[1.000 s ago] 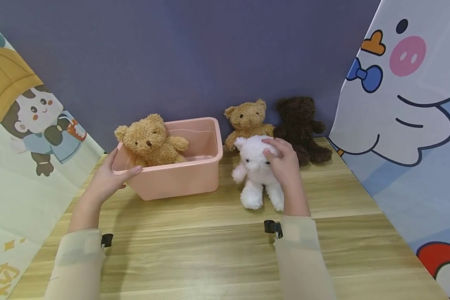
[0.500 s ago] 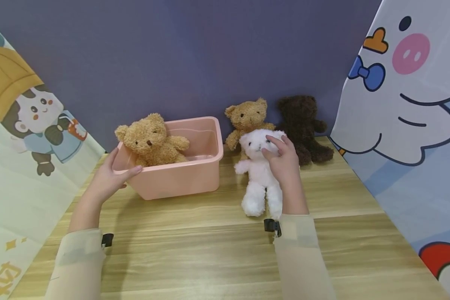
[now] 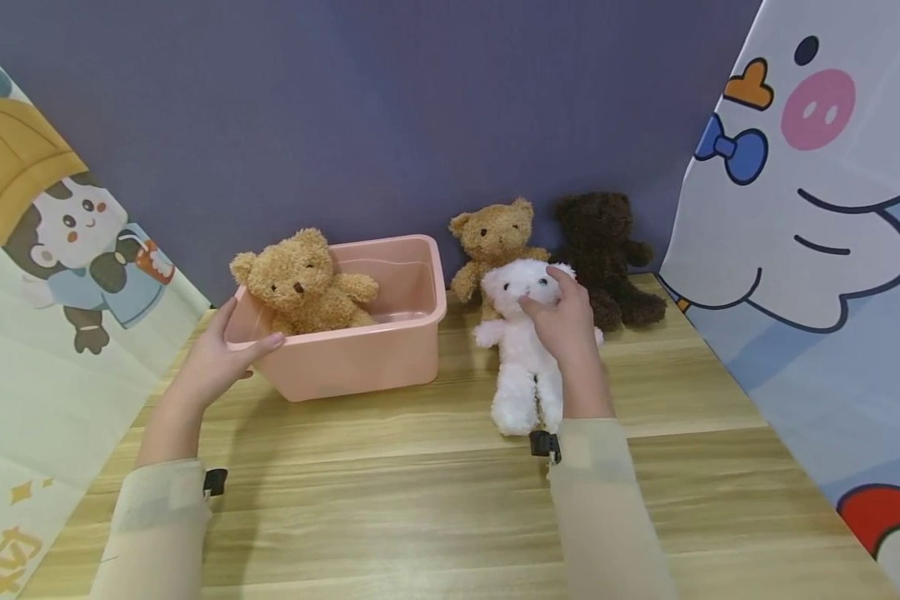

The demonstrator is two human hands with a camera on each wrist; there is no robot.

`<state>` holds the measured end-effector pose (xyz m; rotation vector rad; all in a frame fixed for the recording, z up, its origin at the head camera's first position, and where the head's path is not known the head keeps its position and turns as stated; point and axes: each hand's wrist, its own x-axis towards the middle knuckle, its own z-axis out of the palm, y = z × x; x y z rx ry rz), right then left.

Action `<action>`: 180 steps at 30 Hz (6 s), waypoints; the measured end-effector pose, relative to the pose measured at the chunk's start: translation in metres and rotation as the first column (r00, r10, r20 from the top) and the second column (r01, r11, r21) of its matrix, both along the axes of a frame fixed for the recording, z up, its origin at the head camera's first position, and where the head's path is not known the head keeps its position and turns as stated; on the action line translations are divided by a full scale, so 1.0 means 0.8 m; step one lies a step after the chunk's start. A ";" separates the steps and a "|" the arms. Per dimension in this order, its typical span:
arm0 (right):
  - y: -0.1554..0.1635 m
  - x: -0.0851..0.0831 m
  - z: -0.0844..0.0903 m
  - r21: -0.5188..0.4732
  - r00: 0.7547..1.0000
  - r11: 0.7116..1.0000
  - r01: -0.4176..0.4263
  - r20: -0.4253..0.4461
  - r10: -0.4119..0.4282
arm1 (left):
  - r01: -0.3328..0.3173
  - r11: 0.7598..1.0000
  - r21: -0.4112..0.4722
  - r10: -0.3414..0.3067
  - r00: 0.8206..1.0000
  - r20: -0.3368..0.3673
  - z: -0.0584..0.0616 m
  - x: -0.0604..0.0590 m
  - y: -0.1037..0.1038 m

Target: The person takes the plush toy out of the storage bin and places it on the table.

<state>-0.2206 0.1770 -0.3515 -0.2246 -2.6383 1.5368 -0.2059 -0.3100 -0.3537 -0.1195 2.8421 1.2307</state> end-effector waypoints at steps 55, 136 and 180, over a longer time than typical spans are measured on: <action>-0.138 -0.057 0.166 0.278 0.906 0.874 -0.398 -0.029 0.422 | -0.034 0.999 0.015 0.035 0.997 -0.070 -0.009 0.003 0.001; -0.355 -0.141 0.105 0.582 0.582 0.395 -0.711 0.171 0.795 | 0.022 0.999 0.036 -0.018 0.996 -0.090 -0.009 -0.002 0.004; -0.247 -0.022 0.160 0.327 0.530 0.755 -0.568 -0.557 0.640 | -0.025 1.000 -0.006 0.025 0.999 -0.030 -0.013 0.005 0.003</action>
